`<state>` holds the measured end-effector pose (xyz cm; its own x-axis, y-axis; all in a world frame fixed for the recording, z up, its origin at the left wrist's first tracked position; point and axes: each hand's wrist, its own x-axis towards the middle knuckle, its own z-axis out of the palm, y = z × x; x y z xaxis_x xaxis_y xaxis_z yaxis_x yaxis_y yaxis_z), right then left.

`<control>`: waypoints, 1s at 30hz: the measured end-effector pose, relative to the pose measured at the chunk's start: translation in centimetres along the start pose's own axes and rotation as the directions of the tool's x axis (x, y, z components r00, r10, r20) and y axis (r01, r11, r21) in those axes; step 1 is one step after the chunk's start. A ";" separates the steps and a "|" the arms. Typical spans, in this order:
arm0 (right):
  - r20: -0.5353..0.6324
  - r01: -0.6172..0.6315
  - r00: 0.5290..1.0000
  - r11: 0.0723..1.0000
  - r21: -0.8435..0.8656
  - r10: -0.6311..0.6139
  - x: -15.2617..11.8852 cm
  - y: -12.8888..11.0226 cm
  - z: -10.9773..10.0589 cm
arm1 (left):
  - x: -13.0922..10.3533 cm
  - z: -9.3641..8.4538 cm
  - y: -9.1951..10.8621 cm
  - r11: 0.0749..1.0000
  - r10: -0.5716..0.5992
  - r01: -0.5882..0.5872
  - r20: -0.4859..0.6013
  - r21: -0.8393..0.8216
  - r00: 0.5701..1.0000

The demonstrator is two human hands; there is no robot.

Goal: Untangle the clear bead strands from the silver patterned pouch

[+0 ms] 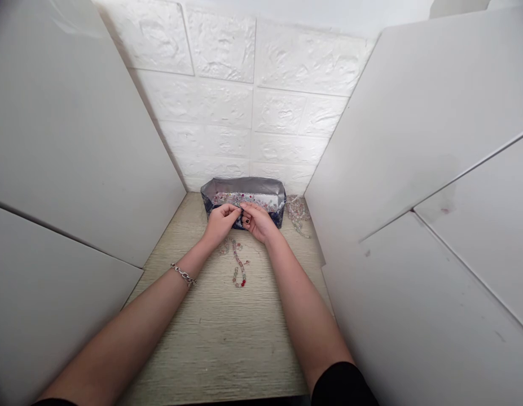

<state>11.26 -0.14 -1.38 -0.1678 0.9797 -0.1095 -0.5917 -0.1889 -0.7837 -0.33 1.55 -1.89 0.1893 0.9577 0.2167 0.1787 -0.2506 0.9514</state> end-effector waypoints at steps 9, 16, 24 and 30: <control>-0.016 -0.005 1.000 1.000 0.005 0.006 0.0 -0.1 0.0 | 0.0 0.0 -0.2 1.000 -0.009 0.009 -0.007 -0.006 1.000; -0.011 -0.004 1.000 1.000 0.020 0.004 0.0 -0.1 -0.1 | 0.0 0.0 -0.1 1.000 -0.008 0.008 -0.003 -0.005 1.000; -0.013 -0.003 1.000 1.000 0.019 0.004 -0.1 -0.1 0.0 | 0.0 0.0 -0.2 1.000 0.000 0.000 0.001 0.001 1.000; -0.005 -0.003 1.000 1.000 0.012 0.003 0.1 0.0 -0.1 | 0.1 0.0 -0.1 1.000 -0.009 0.009 -0.006 -0.008 1.000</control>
<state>11.34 -0.03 -1.42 -0.1657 0.9794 -0.1151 -0.6005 -0.1928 -0.7760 -0.32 1.63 -2.02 0.1815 0.9609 0.2091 0.1728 -0.2405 0.9551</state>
